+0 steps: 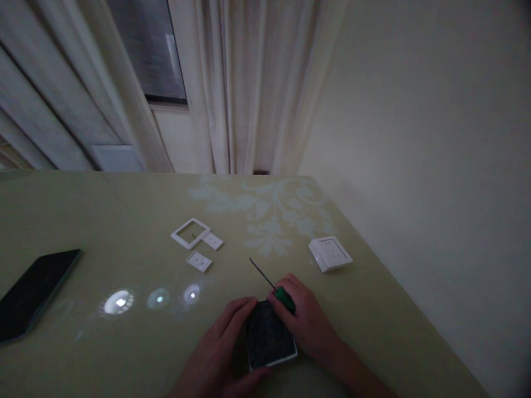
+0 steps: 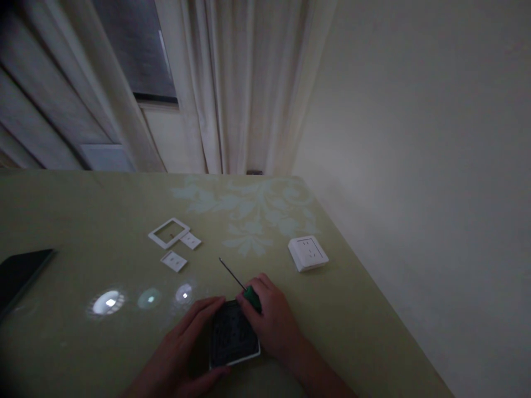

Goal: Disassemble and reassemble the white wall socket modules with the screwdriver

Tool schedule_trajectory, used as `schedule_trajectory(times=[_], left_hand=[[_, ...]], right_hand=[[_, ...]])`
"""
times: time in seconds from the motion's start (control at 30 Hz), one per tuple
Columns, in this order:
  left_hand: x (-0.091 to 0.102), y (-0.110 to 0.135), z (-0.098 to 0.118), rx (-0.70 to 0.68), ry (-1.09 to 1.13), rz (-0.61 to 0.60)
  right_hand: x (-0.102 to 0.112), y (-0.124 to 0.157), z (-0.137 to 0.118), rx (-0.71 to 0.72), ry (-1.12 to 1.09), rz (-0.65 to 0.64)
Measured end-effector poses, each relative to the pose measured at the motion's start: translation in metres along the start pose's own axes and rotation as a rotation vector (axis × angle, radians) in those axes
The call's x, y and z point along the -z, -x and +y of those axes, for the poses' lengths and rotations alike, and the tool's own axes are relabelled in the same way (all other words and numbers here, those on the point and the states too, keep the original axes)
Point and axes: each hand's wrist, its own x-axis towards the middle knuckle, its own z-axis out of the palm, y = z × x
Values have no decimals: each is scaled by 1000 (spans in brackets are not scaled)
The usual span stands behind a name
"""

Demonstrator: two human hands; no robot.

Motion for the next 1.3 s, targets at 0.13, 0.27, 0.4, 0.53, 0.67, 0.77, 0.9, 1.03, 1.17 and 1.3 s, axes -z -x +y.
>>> schedule_trajectory(times=[0.13,0.27,0.4,0.53,0.67,0.77,0.9,1.03,1.17,1.3], left_hand=[[-6,4,-12,4,2,-4],[4,3,-12,-31,-5,6],[36,-6,-11,24,-34,104],[64,-15,-38,168,-311,322],[80,-22,-71,261,-540,337],[95,-37,-85,308,-580,273],[121,-78,-104,383,-613,275],[137,-115,-125,473,-621,257],[140,-124,-134,483,-614,166],[146,-125,-133,455,-641,84]], right_hand=[[2,1,-1,-16,-16,-38],[2,1,-3,-29,-93,-9],[3,0,-4,-60,-183,25],[3,1,-5,-105,-201,8],[1,1,-5,-110,-187,-12],[0,1,-5,-96,-190,-9],[0,0,-6,-84,-182,-1],[-1,-1,-5,-71,-169,16],[-3,-1,-4,-56,-159,26],[-5,-1,-5,-43,-153,31]])
